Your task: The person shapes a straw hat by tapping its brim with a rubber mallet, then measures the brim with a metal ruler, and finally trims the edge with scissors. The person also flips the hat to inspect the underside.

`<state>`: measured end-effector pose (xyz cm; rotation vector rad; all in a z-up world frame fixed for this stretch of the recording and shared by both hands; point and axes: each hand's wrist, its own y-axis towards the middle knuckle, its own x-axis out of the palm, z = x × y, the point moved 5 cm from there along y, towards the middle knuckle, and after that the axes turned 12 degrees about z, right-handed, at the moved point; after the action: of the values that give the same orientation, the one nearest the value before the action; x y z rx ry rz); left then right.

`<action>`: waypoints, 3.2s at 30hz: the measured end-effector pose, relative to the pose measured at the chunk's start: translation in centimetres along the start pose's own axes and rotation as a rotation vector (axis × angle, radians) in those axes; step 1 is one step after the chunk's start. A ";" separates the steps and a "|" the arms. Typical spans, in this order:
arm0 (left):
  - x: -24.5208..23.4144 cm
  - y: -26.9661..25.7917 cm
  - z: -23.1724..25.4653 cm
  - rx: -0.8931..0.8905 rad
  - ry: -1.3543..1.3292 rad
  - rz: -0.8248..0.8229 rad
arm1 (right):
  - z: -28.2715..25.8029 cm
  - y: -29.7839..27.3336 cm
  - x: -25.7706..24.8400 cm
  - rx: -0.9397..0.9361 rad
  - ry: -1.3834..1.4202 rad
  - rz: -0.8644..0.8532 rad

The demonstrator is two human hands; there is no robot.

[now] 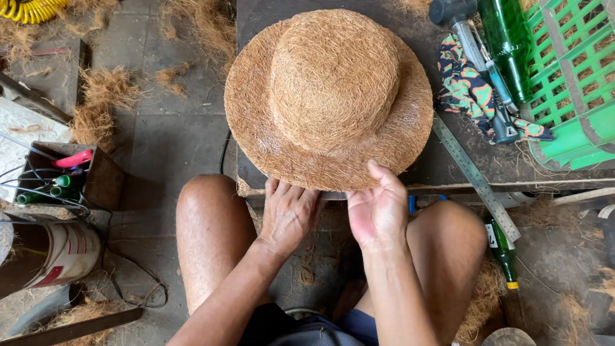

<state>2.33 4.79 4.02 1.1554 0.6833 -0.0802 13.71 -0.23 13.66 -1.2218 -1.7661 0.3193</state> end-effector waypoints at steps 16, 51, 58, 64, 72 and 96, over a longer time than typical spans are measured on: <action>-0.3 0.0 0.4 -0.049 -0.012 0.018 | -8.0 7.4 -4.0 -1.178 -1.322 0.165; 0.2 1.8 2.1 -0.047 0.104 -0.180 | -5.0 13.6 -8.6 -0.305 -0.474 -0.048; 0.2 3.0 5.6 0.055 0.028 0.028 | -2.8 14.2 -8.3 -0.221 -0.402 -0.009; -0.6 7.1 6.9 0.068 0.129 -0.083 | -2.4 11.5 -6.2 -0.071 -0.305 -0.059; -1.4 8.1 7.3 0.024 0.086 -0.233 | -2.7 10.8 -6.0 -0.007 -0.303 -0.147; -3.0 -0.3 -3.6 -0.085 0.121 -0.326 | -23.4 13.4 -5.1 -1.381 -1.438 0.248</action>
<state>-1.82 6.93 4.55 0.9649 0.9701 -0.2553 40.76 -4.71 14.57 -2.5415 -3.2910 0.0080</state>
